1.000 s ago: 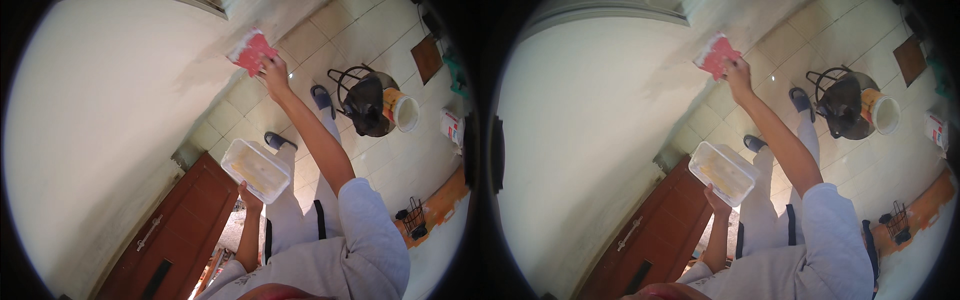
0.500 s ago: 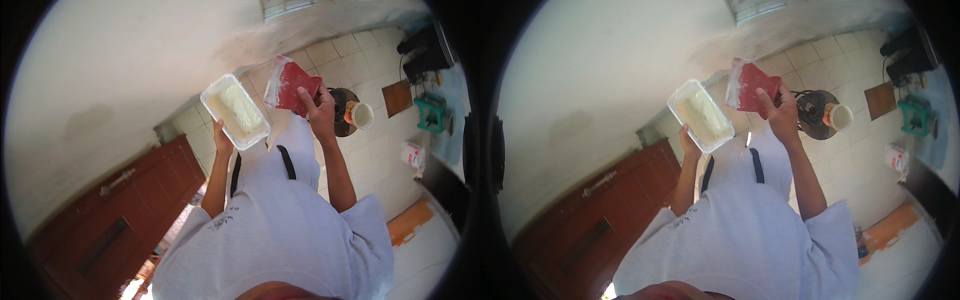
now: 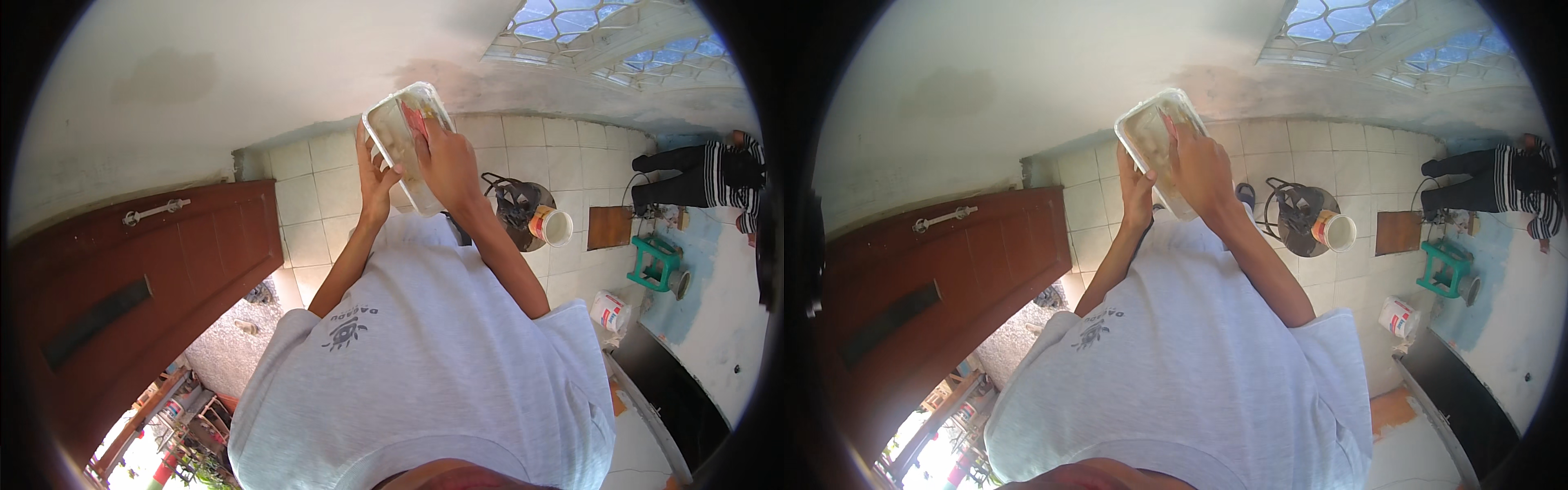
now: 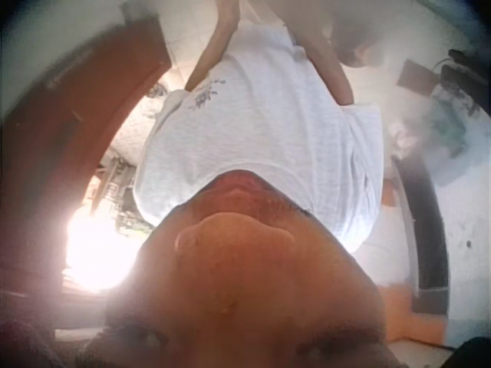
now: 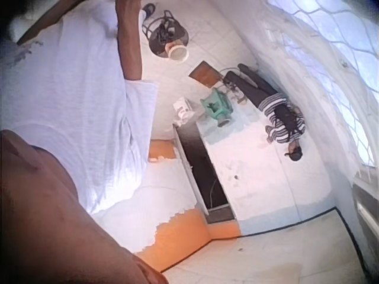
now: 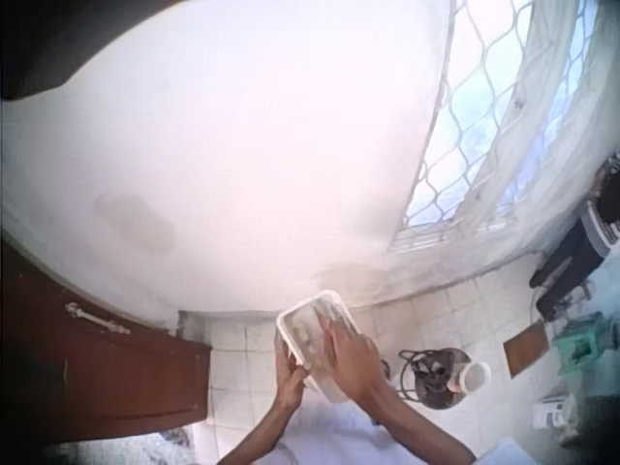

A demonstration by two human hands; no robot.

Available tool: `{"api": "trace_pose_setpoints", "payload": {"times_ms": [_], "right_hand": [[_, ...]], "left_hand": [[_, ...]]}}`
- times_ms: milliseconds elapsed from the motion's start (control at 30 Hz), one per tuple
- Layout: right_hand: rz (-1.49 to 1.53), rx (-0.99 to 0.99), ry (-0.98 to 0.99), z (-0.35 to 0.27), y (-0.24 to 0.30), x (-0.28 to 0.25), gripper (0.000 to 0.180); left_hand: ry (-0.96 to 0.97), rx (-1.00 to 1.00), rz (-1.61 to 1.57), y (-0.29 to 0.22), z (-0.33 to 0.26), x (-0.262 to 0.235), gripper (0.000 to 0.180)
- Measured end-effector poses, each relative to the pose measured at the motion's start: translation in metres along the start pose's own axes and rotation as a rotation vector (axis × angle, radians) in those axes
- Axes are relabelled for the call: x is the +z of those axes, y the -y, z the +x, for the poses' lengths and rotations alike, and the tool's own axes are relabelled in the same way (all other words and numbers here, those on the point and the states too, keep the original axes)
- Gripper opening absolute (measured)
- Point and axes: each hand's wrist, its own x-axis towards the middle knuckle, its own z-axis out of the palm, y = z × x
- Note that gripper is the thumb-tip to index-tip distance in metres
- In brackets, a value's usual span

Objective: The person applies a white substance to a wall using a red scraper, repeatedly loading the scraper from a plastic container held in their left hand.

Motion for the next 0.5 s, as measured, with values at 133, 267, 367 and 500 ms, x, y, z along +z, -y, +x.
{"api": "trace_pose_setpoints", "payload": {"times_ms": [133, 267, 367, 500], "right_hand": [[-0.013, -0.009, 0.002, 0.004, 0.009, 0.015, 0.021], [-0.018, 0.008, 0.021, 0.005, 0.008, 0.027, 0.023], [0.043, -0.078, 0.052, 0.005, 0.011, 0.029, 0.026], [0.063, -0.092, 0.197, -0.002, 0.000, 0.031, 0.025]], "left_hand": [[-0.014, -0.007, 0.029, -0.007, -0.008, 0.001, 0.106], [0.006, -0.024, 0.104, -0.010, -0.006, 0.000, 0.105], [-0.010, -0.044, 0.102, -0.003, 0.000, -0.012, 0.104], [0.009, -0.071, 0.103, 0.006, 0.003, -0.019, 0.103]]}}
